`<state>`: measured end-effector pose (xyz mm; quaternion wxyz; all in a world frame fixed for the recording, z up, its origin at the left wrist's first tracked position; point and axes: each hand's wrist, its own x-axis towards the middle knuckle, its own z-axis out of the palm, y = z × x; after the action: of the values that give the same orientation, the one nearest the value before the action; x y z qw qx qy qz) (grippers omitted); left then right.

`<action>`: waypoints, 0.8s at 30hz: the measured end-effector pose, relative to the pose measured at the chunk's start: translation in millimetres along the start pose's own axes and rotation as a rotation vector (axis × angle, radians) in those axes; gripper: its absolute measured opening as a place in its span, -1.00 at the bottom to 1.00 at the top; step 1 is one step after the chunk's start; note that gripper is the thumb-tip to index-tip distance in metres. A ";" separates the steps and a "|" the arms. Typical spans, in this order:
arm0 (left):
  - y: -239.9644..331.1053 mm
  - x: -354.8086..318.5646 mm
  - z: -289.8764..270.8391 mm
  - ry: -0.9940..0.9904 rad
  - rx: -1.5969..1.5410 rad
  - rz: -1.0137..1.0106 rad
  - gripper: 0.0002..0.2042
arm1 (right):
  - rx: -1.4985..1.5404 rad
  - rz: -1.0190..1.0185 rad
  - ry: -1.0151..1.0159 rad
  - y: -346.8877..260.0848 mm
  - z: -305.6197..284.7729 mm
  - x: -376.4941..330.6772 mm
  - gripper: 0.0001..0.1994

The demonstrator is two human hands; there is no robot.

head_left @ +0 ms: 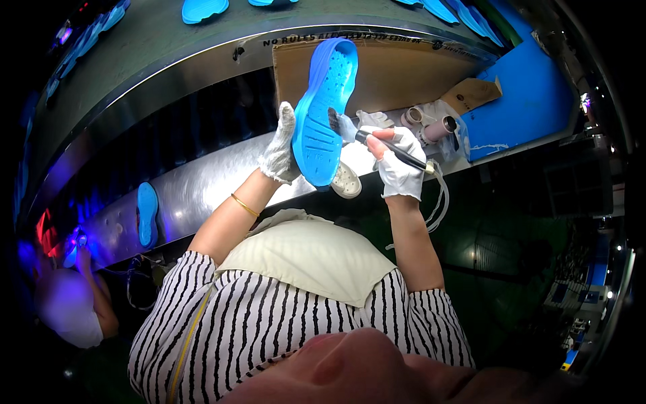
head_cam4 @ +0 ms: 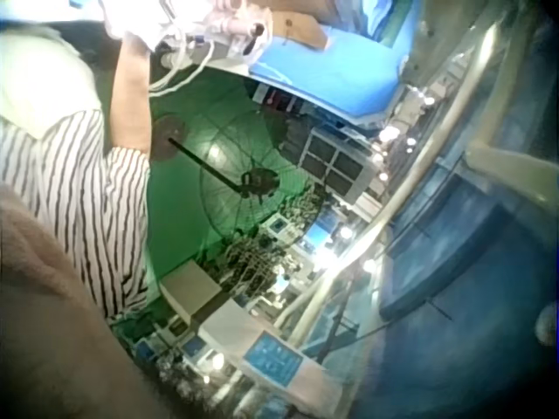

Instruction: The person applies a liquid to blue shoe soles using a brush, handling one sole at a time from a conveyor belt and brushing the bottom surface.

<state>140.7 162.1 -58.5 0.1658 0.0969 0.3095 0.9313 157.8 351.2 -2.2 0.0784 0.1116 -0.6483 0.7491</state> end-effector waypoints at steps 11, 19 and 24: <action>19.3 1.9 12.0 -0.063 -0.088 -0.072 -0.41 | 0.071 -0.029 0.018 -8.5 -21.5 -16.3 -0.87; 17.8 3.0 17.8 -0.075 -0.125 -0.101 0.00 | -0.130 0.173 -0.286 -15.7 -29.1 -19.8 -0.88; 16.6 6.6 18.1 -0.040 -0.009 -0.124 0.09 | -0.167 0.259 -0.324 -5.1 -19.5 7.0 -0.86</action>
<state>135.6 161.9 -33.6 0.2297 0.0955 0.3074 0.9185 151.1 371.1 2.0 -0.1146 0.1393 -0.7213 0.6687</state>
